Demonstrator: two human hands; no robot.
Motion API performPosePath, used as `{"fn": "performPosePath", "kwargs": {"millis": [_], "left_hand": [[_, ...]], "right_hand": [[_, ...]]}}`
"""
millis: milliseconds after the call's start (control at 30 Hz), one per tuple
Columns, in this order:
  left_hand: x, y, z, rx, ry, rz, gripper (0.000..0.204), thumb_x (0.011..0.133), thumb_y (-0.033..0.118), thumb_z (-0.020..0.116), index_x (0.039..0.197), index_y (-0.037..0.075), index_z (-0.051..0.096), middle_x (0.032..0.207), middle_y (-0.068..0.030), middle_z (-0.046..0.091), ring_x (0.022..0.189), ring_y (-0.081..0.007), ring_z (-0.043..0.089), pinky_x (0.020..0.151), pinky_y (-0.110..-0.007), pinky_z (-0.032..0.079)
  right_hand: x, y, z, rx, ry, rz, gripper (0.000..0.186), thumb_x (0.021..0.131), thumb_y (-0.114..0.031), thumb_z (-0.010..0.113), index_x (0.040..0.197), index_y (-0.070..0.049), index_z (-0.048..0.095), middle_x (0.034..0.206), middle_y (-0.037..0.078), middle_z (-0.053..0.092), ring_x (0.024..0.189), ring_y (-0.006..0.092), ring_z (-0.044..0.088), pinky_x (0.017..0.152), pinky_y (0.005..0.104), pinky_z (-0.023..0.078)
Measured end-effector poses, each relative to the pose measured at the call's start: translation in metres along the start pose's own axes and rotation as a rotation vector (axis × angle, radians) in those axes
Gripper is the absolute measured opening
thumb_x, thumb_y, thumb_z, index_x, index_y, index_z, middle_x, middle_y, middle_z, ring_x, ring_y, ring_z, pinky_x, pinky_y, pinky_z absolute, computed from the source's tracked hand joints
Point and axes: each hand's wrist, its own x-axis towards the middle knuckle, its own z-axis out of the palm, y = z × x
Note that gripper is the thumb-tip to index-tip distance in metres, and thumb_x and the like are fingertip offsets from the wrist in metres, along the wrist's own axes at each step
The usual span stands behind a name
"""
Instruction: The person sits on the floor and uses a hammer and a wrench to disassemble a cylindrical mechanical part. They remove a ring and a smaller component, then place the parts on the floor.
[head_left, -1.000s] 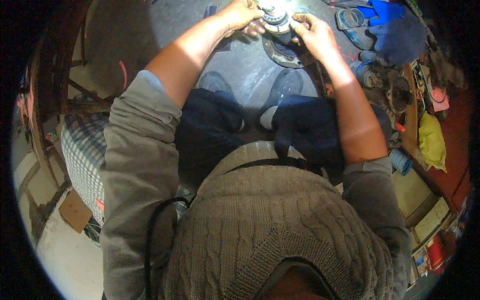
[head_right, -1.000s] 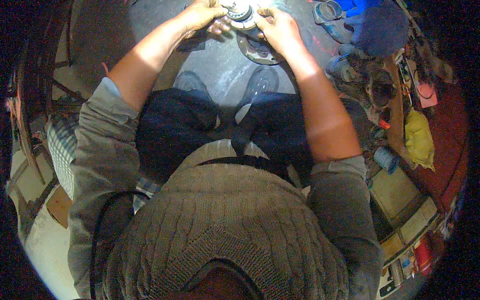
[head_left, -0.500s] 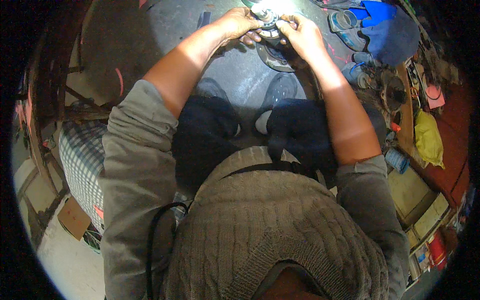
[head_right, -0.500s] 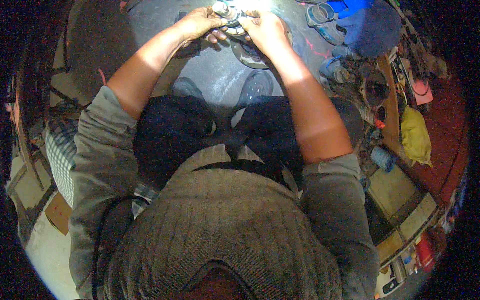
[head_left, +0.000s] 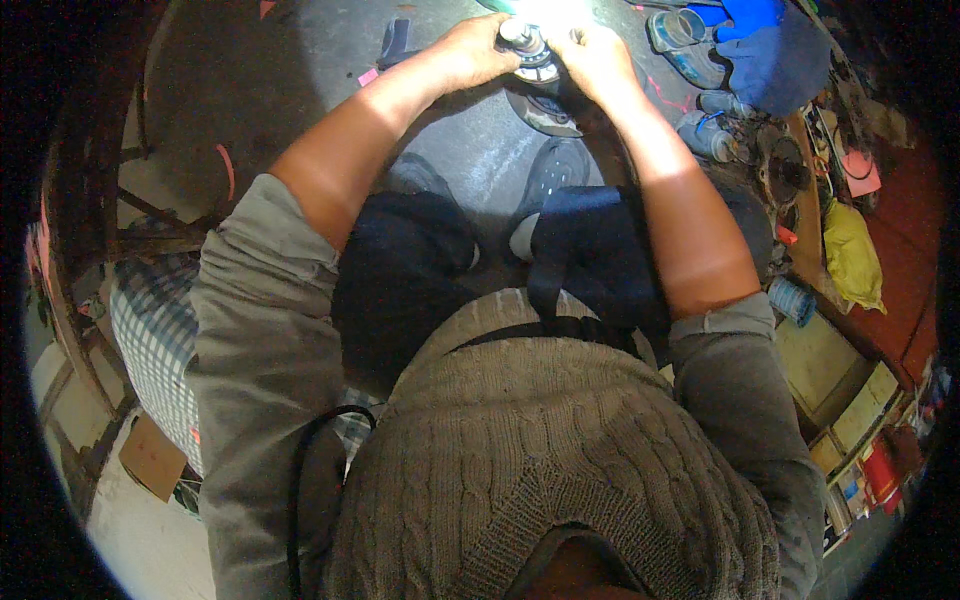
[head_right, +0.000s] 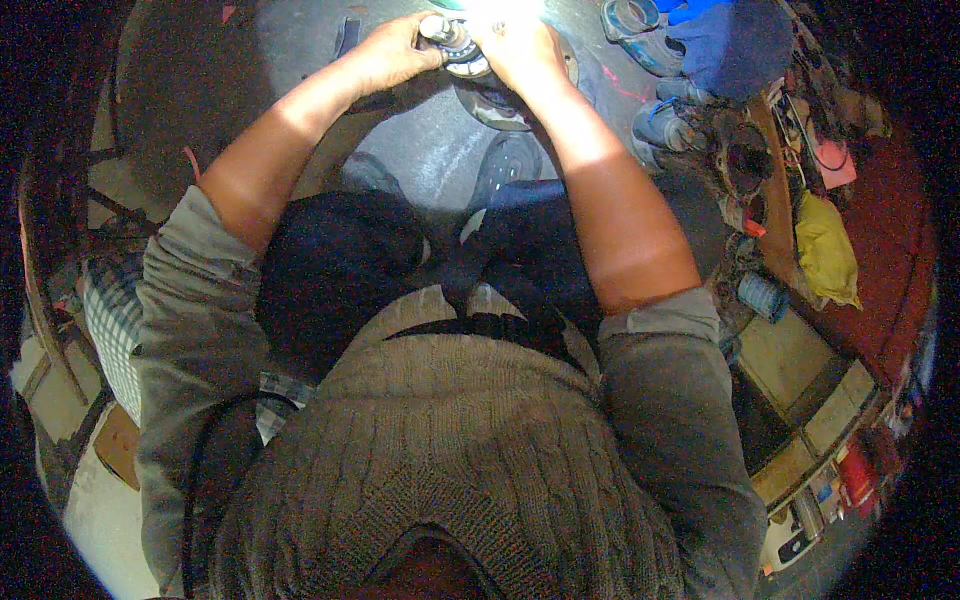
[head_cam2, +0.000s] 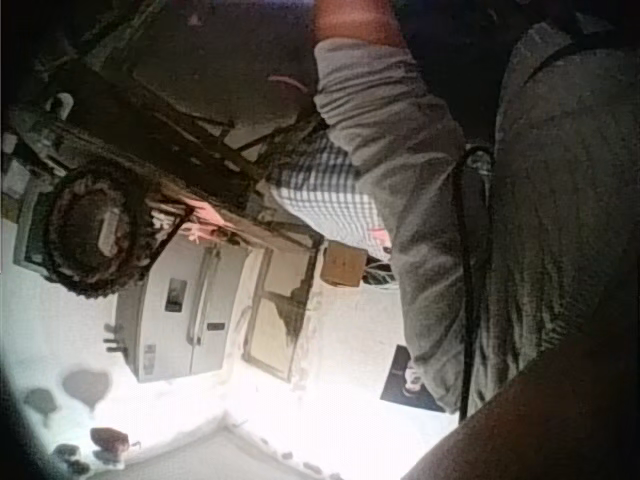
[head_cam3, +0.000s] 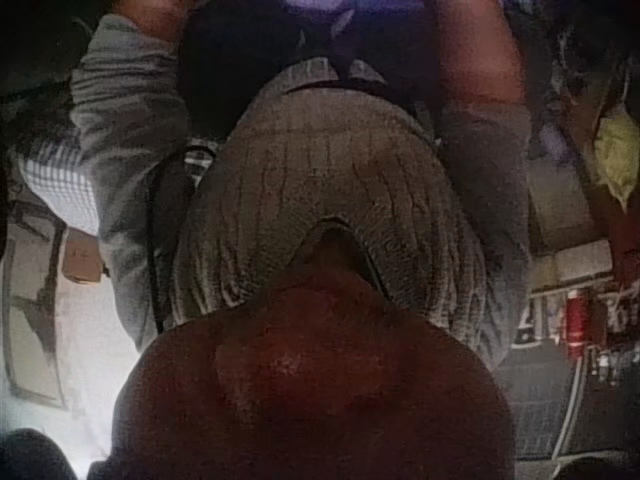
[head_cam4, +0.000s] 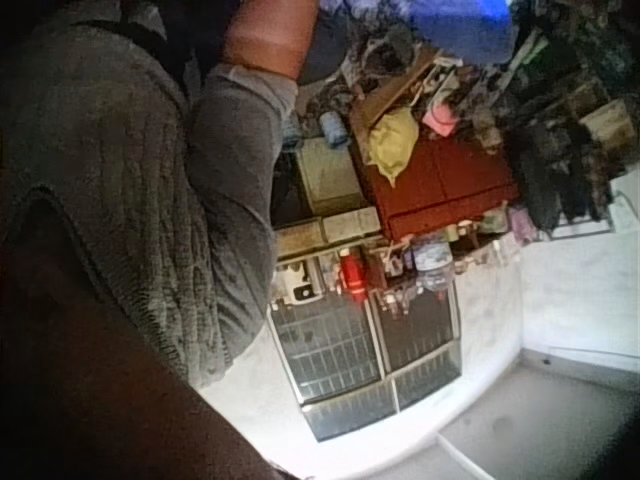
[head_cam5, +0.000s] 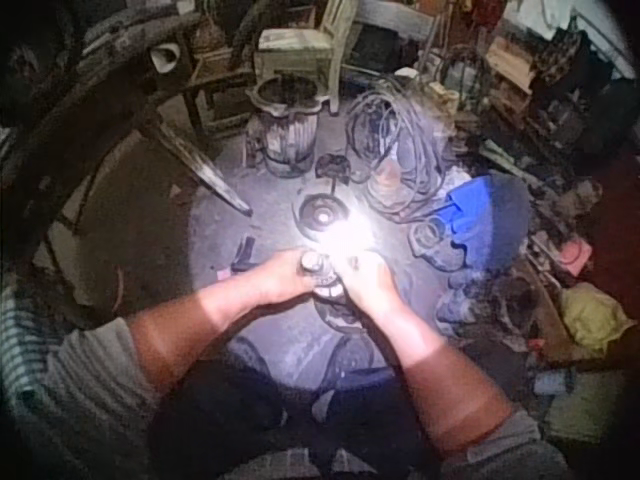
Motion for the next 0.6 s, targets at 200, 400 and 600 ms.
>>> {"fn": "performPosePath", "kwargs": {"millis": [200,400,600], "left_hand": [[0.005,0.011,-0.011,-0.195,-0.081,0.216,0.04,0.081,0.021,0.08,0.116,0.004,0.068,0.094,-0.0139,0.073,0.091,-0.0311,0.072,0.084,-0.045,0.059],[0.001,0.021,-0.014,0.04,0.022,0.077,0.055,0.069,0.016,0.083,0.121,0.006,0.069,0.117,-0.0194,0.069,0.115,-0.0368,0.063,0.102,-0.045,0.05],[0.002,0.019,-0.02,-0.091,-0.033,0.207,0.065,0.069,0.01,0.08,0.131,0.004,0.063,0.128,-0.022,0.064,0.12,-0.0376,0.061,0.107,-0.043,0.048]], "right_hand": [[0.0,-0.01,-0.008,0.113,-0.062,-0.025,0.042,0.093,-0.04,0.065,0.115,-0.004,0.072,0.108,0.025,0.072,0.102,0.0396,0.071,0.089,0.0454,0.055],[-0.005,-0.023,-0.018,0.071,-0.128,-0.001,0.04,0.095,-0.032,0.067,0.122,-0.003,0.067,0.112,0.022,0.071,0.104,0.037,0.07,0.088,0.0439,0.055],[-0.005,-0.014,-0.011,-0.12,-0.01,-0.036,0.054,0.095,-0.055,0.061,0.106,-0.004,0.077,0.098,0.024,0.074,0.095,0.0405,0.073,0.086,0.0466,0.055]]}}
